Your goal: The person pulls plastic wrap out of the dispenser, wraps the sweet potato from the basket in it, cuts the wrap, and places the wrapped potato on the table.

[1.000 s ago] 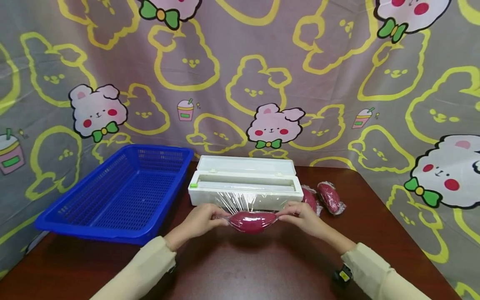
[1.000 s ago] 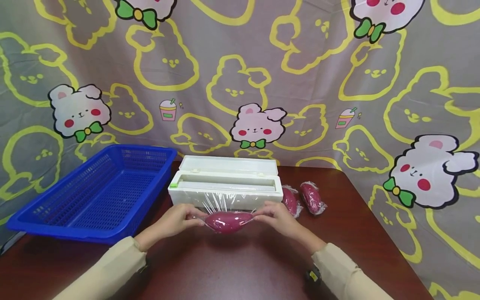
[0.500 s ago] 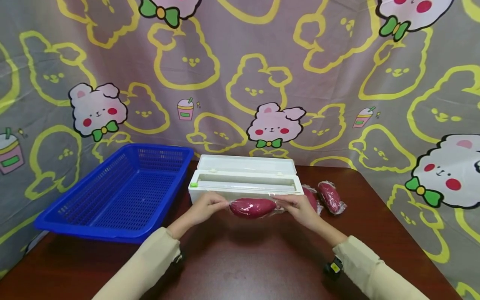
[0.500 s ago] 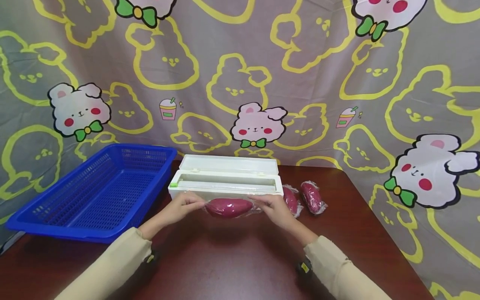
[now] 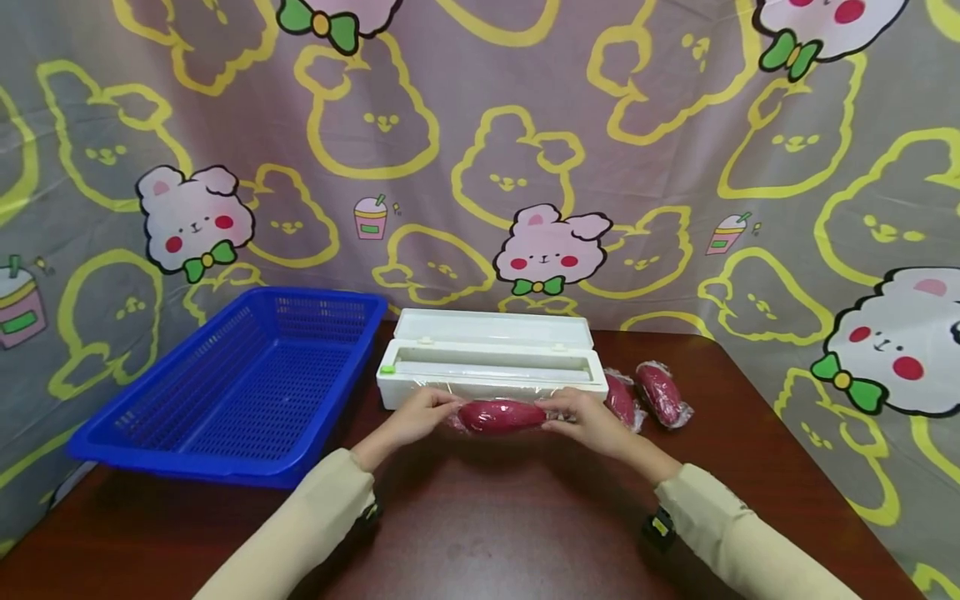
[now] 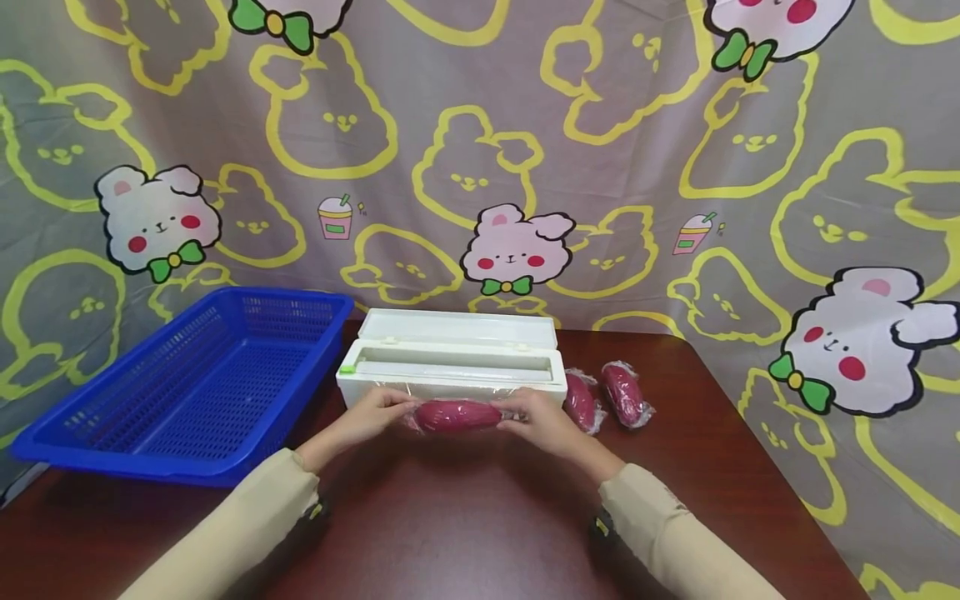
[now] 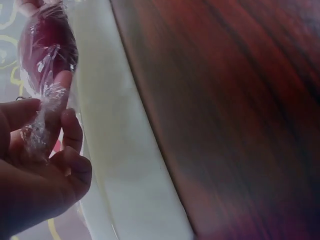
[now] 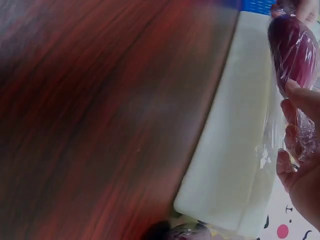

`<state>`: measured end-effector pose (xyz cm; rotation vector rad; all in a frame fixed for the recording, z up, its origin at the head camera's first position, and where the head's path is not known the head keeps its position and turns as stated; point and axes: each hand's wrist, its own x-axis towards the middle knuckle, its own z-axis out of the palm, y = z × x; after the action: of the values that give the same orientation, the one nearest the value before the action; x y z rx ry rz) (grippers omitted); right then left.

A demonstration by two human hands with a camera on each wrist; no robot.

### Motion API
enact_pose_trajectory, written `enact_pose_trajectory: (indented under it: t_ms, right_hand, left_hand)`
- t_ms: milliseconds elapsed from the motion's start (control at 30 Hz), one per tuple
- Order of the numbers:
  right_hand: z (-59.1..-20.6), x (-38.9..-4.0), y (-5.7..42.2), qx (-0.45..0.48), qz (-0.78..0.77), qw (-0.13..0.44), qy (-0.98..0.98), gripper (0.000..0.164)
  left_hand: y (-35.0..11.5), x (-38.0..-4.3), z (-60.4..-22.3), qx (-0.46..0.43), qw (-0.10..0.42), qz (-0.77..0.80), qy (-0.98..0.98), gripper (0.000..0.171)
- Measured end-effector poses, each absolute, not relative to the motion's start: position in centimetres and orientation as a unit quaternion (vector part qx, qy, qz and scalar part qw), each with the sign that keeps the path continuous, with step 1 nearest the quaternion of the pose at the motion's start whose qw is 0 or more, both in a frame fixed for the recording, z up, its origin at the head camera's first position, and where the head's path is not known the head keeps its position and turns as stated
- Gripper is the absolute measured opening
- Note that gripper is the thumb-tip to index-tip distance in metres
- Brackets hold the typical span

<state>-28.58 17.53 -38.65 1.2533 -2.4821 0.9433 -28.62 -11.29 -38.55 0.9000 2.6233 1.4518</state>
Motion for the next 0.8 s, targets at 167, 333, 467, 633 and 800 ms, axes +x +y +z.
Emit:
enact_pose_trajectory:
  t_ms: [167, 333, 467, 633, 800]
  right_hand:
    - [-39.4, -29.1, 17.4, 0.450, 0.269, 0.139, -0.840, 0.024]
    - [-39.9, -29.3, 17.1, 0.473, 0.228, 0.171, -0.834, 0.018]
    - [-39.9, -29.3, 16.9, 0.465, 0.220, 0.145, -0.845, 0.011]
    - [-39.6, -29.4, 16.7, 0.462, 0.210, 0.128, -0.852, 0.010]
    - [-39.7, -29.5, 16.7, 0.465, 0.192, 0.120, -0.856, 0.021]
  left_hand:
    - [-11.0, -28.9, -38.8, 0.304, 0.003, 0.422, 0.854, 0.017]
    - [-10.9, -28.9, -39.3, 0.298, -0.004, 0.385, 0.874, 0.010]
    - [-10.6, -28.9, -39.5, 0.277, -0.015, 0.346, 0.896, 0.008]
    - [-10.3, -28.7, -39.2, 0.256, -0.023, 0.310, 0.915, 0.007]
    - [-10.4, -27.8, -38.3, 0.253, -0.055, 0.253, 0.932, 0.018]
